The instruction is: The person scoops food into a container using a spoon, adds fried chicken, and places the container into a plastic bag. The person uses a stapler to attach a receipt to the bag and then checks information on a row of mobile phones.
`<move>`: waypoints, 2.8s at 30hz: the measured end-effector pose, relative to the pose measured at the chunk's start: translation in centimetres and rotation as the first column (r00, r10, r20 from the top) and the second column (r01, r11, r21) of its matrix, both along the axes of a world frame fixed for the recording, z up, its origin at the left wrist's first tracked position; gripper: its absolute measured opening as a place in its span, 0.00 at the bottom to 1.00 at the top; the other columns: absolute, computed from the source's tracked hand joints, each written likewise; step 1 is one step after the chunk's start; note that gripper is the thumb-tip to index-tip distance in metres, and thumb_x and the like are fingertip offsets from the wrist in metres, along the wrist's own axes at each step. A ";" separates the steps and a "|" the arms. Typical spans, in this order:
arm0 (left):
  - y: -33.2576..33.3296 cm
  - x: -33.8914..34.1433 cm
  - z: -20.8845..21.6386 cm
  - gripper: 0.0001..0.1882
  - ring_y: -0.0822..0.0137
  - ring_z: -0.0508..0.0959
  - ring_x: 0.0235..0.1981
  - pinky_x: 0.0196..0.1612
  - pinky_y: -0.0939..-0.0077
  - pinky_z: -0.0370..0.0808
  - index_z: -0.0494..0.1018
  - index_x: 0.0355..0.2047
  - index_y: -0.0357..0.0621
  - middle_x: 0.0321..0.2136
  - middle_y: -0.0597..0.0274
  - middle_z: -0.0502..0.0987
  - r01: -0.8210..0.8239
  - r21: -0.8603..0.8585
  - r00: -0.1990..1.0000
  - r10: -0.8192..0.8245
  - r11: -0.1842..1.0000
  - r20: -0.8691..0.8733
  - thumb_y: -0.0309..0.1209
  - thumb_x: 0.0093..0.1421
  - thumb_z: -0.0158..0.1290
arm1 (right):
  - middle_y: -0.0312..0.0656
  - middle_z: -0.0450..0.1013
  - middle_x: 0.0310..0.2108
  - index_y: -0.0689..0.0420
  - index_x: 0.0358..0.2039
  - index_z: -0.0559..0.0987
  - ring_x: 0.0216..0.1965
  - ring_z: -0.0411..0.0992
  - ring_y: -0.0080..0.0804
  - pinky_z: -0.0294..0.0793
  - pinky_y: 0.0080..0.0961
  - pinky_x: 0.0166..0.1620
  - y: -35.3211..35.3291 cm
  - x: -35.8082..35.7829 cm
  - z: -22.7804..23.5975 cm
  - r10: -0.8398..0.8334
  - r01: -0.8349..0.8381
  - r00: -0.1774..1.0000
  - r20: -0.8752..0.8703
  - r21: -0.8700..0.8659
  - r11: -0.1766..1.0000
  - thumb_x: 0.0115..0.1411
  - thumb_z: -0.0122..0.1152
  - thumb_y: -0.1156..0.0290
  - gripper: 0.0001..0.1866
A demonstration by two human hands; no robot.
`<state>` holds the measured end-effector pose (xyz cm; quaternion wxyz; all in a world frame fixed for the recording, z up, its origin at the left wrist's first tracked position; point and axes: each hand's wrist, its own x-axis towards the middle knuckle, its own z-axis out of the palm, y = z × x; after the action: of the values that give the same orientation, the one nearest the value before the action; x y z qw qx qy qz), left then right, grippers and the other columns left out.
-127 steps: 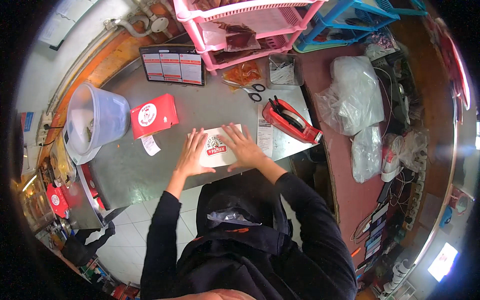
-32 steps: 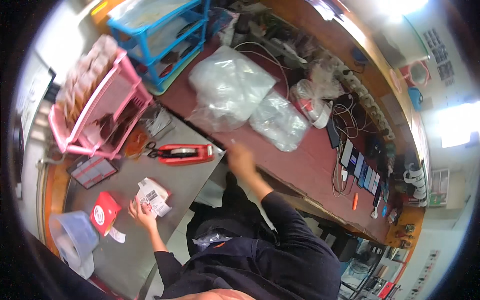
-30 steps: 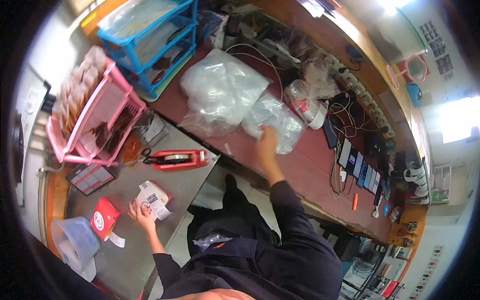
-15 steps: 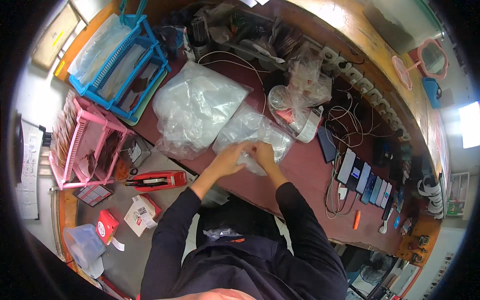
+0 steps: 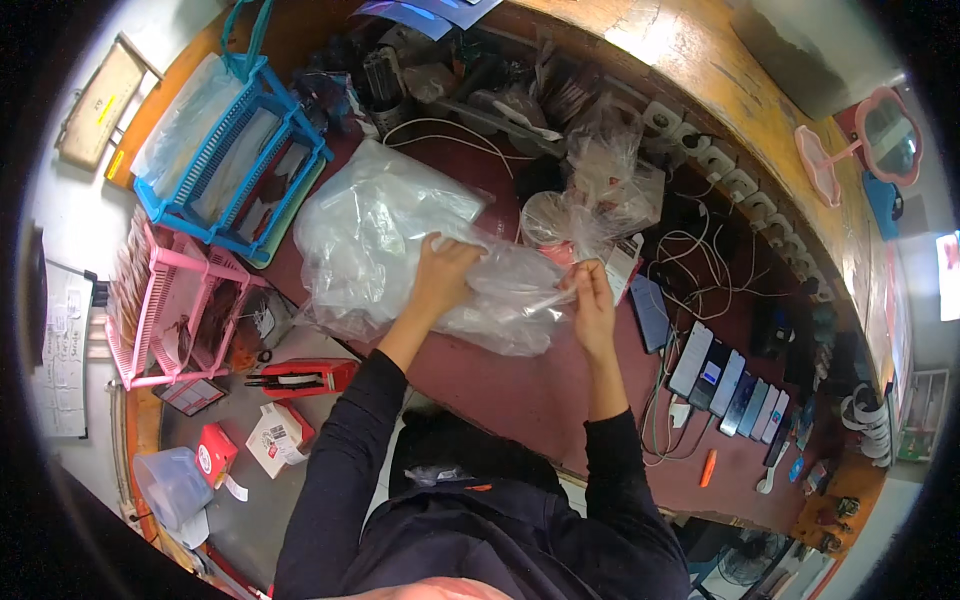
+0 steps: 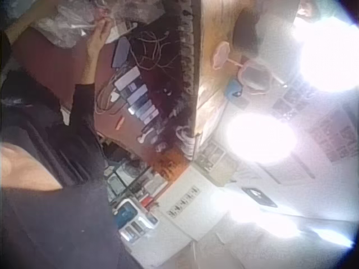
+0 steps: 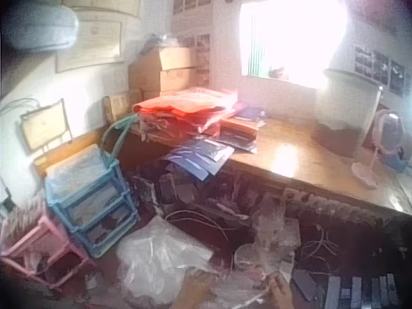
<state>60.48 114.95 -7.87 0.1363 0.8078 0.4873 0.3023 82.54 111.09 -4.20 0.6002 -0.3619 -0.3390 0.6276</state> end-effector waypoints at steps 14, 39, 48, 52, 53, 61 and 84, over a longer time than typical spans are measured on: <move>-2.9 -0.7 -9.9 0.18 0.65 0.70 0.39 0.53 0.62 0.52 0.70 0.33 0.48 0.32 0.62 0.72 0.214 -0.113 0.976 -0.217 0.970 -0.017 0.29 0.36 0.54 | 0.33 0.65 0.15 0.63 0.22 0.72 0.18 0.61 0.16 0.59 0.15 0.21 0.2 -4.1 0.1 0.168 -0.245 0.681 0.713 0.005 0.969 0.46 0.49 0.77 0.04; -11.4 -3.8 1.0 0.09 0.77 0.62 0.13 0.15 0.77 0.57 0.64 0.09 0.38 0.08 0.65 0.63 -0.004 -0.582 0.853 0.306 0.813 0.422 0.23 0.43 0.47 | 0.30 0.60 0.07 0.57 0.07 0.65 0.11 0.51 0.24 0.53 0.23 0.16 -5.3 -3.3 1.4 0.315 -0.366 0.494 0.811 -0.135 0.921 0.43 0.59 0.67 0.16; -12.2 -12.0 4.6 0.07 0.75 0.66 0.20 0.23 0.80 0.65 0.66 0.29 0.37 0.21 0.65 0.69 -0.357 -0.509 0.732 0.573 0.783 0.368 0.22 0.47 0.49 | 0.41 0.69 0.33 0.57 0.32 0.70 0.36 0.67 0.29 0.67 0.24 0.37 -3.1 6.8 3.7 0.218 -0.144 0.459 0.861 -0.170 0.975 0.40 0.63 0.71 0.17; -9.8 -3.4 5.7 0.09 0.68 0.72 0.27 0.31 0.79 0.68 0.69 0.32 0.36 0.25 0.57 0.72 0.109 -0.476 0.881 0.137 0.872 0.452 0.27 0.50 0.50 | 0.46 0.65 0.40 0.57 0.40 0.68 0.44 0.62 0.36 0.61 0.30 0.46 -2.6 -3.8 0.1 0.194 -0.520 0.468 0.862 0.091 0.849 0.44 0.61 0.60 0.24; -9.3 -2.2 5.8 0.06 0.70 0.71 0.25 0.29 0.81 0.67 0.69 0.28 0.36 0.22 0.59 0.71 0.075 -0.393 0.875 0.129 0.916 0.468 0.26 0.50 0.49 | 0.46 0.65 0.40 0.57 0.40 0.68 0.44 0.62 0.36 0.61 0.30 0.46 -2.7 -5.0 0.0 0.208 -0.533 0.479 0.853 0.094 0.841 0.44 0.61 0.60 0.24; -9.9 -1.8 5.1 0.12 0.81 0.59 0.20 0.21 0.84 0.58 0.58 0.16 0.39 0.15 0.71 0.57 0.267 -0.603 0.667 0.308 0.752 0.679 0.25 0.49 0.50 | 0.38 0.70 0.27 0.60 0.34 0.71 0.30 0.67 0.22 0.67 0.22 0.32 -3.5 -6.6 0.6 0.529 -0.567 0.629 0.569 -0.129 0.813 0.46 0.60 0.61 0.18; -7.9 -5.0 5.8 0.13 0.61 0.71 0.23 0.27 0.73 0.67 0.66 0.27 0.46 0.19 0.62 0.70 -0.205 0.271 0.948 0.259 0.940 -0.183 0.30 0.40 0.54 | 0.36 0.65 0.16 0.59 0.19 0.69 0.20 0.62 0.23 0.62 0.21 0.26 3.5 -1.5 5.7 0.682 -0.903 0.105 0.724 -0.218 0.371 0.46 0.54 0.72 0.06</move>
<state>55.53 107.08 -2.10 -0.0567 0.7831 0.5496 0.2853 81.00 114.64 1.50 0.0161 -0.2404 -0.7672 0.5945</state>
